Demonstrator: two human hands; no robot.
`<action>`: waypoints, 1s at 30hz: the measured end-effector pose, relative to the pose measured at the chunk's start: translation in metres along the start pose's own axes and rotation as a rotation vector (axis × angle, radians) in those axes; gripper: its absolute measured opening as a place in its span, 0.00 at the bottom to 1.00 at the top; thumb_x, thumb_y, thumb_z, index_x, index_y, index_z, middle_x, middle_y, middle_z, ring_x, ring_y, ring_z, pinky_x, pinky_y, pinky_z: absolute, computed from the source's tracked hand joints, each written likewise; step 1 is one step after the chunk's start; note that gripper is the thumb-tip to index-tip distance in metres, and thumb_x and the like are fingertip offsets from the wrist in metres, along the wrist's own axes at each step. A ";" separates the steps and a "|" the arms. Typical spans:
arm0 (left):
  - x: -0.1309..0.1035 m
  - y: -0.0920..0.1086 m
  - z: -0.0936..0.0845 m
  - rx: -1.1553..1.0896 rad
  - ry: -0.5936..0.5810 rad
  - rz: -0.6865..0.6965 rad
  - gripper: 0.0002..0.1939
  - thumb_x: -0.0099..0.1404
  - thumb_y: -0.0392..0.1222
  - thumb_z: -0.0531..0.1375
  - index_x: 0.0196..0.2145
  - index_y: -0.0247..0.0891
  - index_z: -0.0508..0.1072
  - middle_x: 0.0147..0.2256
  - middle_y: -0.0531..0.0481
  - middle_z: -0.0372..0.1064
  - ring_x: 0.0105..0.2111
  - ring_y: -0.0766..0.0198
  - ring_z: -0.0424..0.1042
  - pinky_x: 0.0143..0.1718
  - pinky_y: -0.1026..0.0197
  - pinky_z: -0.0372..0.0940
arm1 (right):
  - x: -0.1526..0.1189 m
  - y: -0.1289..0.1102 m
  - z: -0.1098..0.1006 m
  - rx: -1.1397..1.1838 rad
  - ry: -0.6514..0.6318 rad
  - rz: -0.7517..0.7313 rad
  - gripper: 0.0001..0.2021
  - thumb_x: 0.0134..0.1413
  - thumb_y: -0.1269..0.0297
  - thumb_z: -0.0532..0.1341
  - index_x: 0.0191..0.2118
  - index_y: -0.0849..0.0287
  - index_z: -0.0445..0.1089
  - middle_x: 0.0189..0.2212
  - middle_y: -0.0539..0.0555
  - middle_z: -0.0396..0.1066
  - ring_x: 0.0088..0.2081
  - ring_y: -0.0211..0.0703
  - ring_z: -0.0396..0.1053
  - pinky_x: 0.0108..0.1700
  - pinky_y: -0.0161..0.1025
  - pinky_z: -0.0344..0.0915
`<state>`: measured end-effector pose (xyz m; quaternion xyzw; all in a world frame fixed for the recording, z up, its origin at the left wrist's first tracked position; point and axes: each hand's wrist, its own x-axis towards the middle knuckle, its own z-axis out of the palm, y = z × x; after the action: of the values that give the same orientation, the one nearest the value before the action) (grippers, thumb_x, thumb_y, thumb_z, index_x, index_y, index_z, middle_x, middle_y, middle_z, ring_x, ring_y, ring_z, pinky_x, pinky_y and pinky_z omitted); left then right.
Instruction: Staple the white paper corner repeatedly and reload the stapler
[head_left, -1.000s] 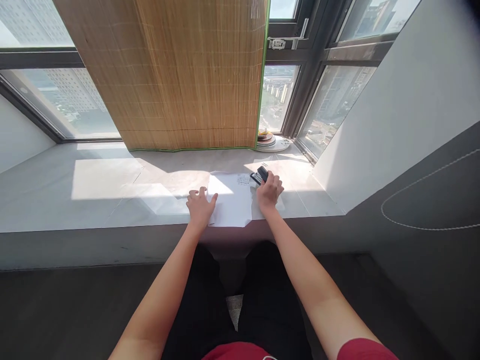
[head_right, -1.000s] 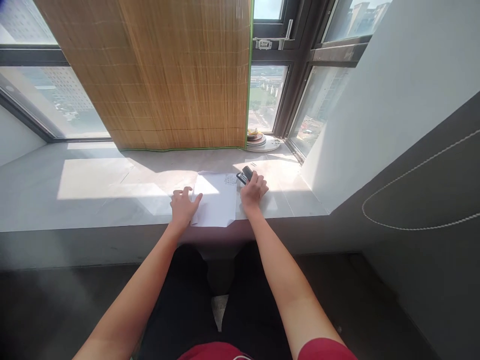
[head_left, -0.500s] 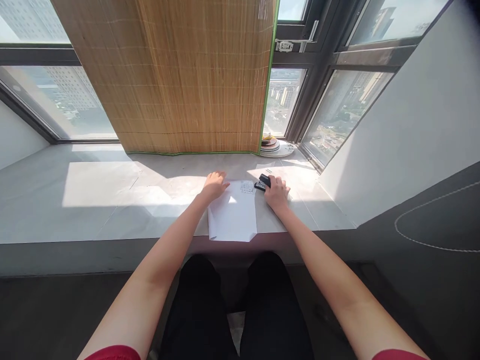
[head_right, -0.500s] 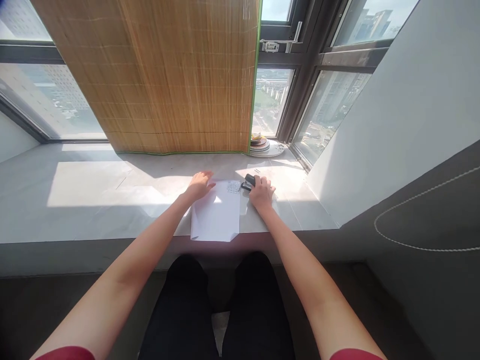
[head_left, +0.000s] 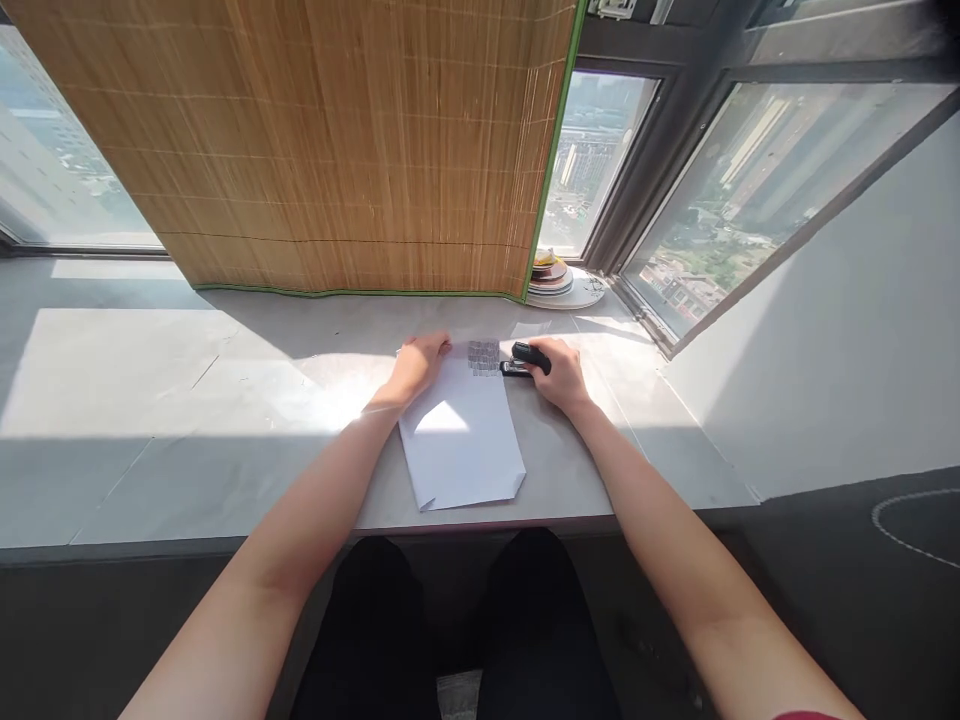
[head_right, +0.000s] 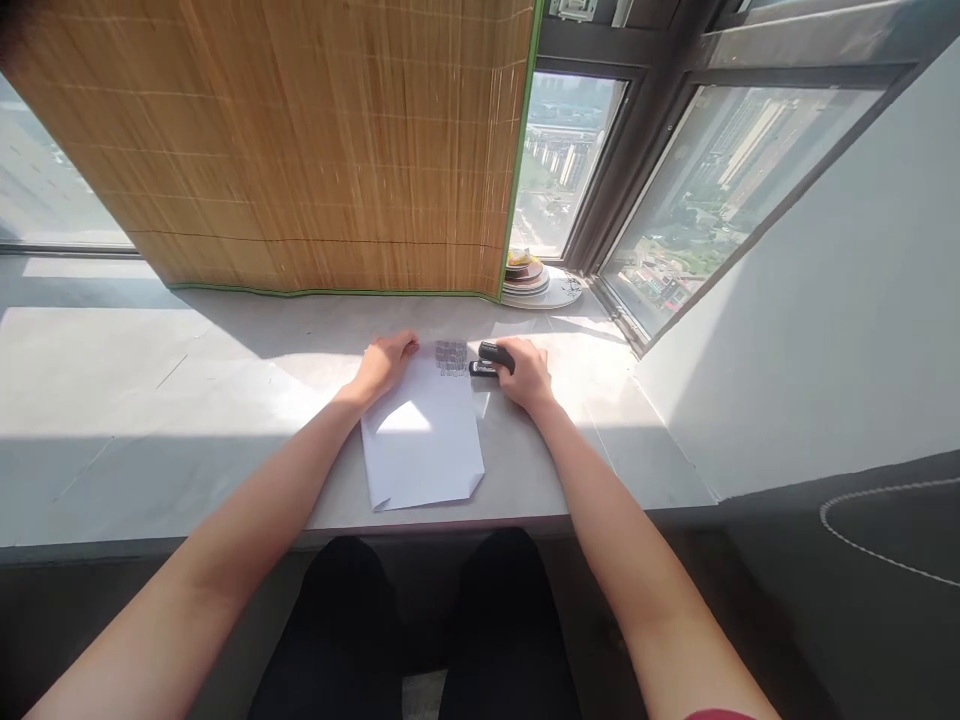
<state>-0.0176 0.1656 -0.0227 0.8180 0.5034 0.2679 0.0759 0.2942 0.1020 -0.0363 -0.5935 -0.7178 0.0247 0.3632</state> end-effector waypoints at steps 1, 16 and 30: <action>0.001 -0.001 -0.001 -0.018 0.014 -0.015 0.13 0.79 0.40 0.52 0.44 0.43 0.77 0.30 0.51 0.75 0.30 0.58 0.73 0.53 0.53 0.66 | 0.000 0.001 -0.002 0.029 -0.010 -0.009 0.16 0.57 0.64 0.63 0.51 0.53 0.76 0.51 0.58 0.80 0.54 0.59 0.74 0.60 0.59 0.67; 0.002 0.015 0.003 -0.090 -0.068 0.166 0.12 0.74 0.39 0.61 0.54 0.41 0.77 0.62 0.41 0.72 0.65 0.46 0.68 0.69 0.43 0.57 | -0.001 -0.022 -0.017 0.039 -0.170 -0.104 0.16 0.61 0.62 0.65 0.54 0.53 0.77 0.48 0.58 0.80 0.50 0.58 0.75 0.58 0.56 0.69; -0.013 0.036 0.008 -0.110 -0.378 0.452 0.32 0.76 0.60 0.59 0.72 0.46 0.69 0.75 0.43 0.58 0.78 0.41 0.50 0.78 0.31 0.38 | -0.004 -0.038 -0.010 0.119 -0.123 -0.257 0.21 0.67 0.65 0.63 0.62 0.46 0.78 0.44 0.55 0.79 0.46 0.54 0.74 0.51 0.54 0.73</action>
<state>0.0097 0.1380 -0.0202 0.9394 0.2699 0.1476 0.1509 0.2686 0.0832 -0.0135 -0.4718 -0.8060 0.0569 0.3530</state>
